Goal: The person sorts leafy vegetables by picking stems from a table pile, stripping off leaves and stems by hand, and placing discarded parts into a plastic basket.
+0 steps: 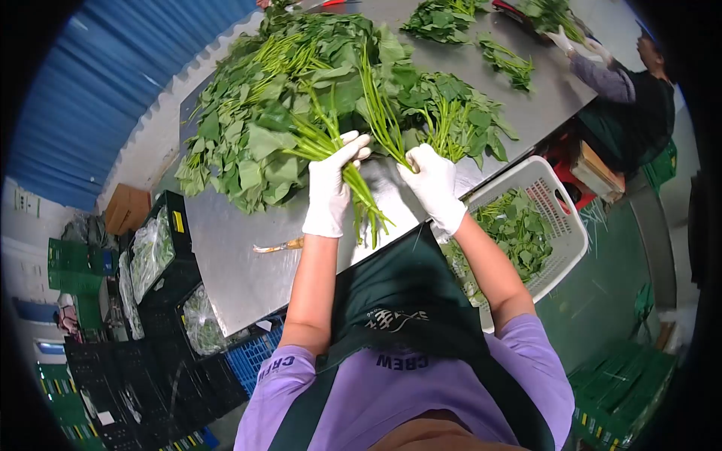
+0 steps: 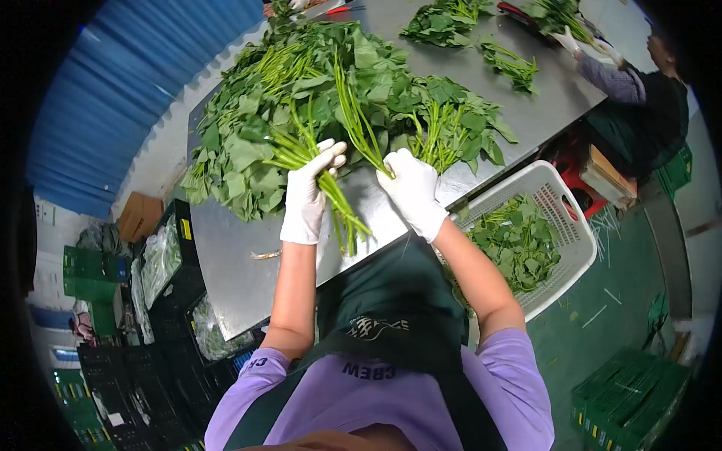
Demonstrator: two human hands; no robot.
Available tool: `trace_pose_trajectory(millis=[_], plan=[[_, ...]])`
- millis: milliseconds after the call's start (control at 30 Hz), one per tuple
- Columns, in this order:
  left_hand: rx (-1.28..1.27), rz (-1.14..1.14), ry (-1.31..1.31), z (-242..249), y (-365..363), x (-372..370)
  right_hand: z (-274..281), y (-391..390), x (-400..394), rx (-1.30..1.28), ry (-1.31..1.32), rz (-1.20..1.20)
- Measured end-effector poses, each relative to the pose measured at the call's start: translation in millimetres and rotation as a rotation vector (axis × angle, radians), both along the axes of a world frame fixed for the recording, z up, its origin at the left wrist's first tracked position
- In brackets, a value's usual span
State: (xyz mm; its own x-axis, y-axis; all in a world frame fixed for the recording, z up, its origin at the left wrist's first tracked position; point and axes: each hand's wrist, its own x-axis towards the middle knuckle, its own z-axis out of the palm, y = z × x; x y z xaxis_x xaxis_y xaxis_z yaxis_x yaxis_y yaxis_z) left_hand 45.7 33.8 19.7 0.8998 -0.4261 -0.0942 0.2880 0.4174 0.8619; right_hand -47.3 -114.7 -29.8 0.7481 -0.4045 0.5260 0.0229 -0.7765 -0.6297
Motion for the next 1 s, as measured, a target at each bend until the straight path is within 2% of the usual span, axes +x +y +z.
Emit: trace_pose_trajectory(millis=[167, 267, 300, 333, 400, 433, 533, 567, 600, 667, 733, 767, 867, 900, 933, 1000], plan=[[0.059, 0.011, -0.097, -5, -13, 2, 2, 9, -16, -0.244, -0.004, 0.082], [0.108, 0.005, -0.139, -5, -17, -2, 4, 11, -24, -0.009, 0.067, 0.080], [0.112, 0.001, -0.149, -2, -18, -4, 2, 12, -24, 0.318, 0.051, 0.148], [0.094, -0.030, -0.141, 0, -21, -5, -7, 5, -19, 0.529, 0.134, 0.246], [0.066, -0.095, -0.119, 3, -22, -11, -2, -11, -15, 1.145, 0.487, 0.621], [0.105, -0.132, -0.149, 0, -20, -12, 19, -3, -23, 1.343, 0.424, 0.675], [0.187, -0.134, -0.137, 3, -25, -24, 15, -4, -19, 1.421, 0.257, 0.714], [0.129, -0.185, -0.093, -16, -25, -13, 9, -5, -16, 1.406, 0.206, 0.656], [0.116, -0.272, -0.068, -10, -22, -12, 9, -5, -18, 1.407, 0.173, 0.549], [0.107, -0.151, -0.048, -2, -25, -26, 6, -3, -18, 1.431, 0.063, 0.487], [0.179, -0.138, -0.234, -10, -26, -20, 11, -3, -25, 1.482, 0.060, 0.395], [0.193, -0.098, -0.210, -14, -27, -19, 11, -5, -28, 1.556, 0.026, 0.375], [0.122, 0.031, -0.146, -11, -35, -20, -5, -14, -39, 1.407, -0.130, 0.391], [0.093, 0.099, -0.112, -13, -36, -17, 7, -11, -49, 1.359, -0.138, 0.328], [0.065, 0.168, -0.076, -15, -34, -12, 3, -16, -57, 1.414, -0.288, 0.385], [0.070, 0.318, -0.077, -14, -13, 17, -23, -47, -86, 1.494, -0.531, 0.200]])
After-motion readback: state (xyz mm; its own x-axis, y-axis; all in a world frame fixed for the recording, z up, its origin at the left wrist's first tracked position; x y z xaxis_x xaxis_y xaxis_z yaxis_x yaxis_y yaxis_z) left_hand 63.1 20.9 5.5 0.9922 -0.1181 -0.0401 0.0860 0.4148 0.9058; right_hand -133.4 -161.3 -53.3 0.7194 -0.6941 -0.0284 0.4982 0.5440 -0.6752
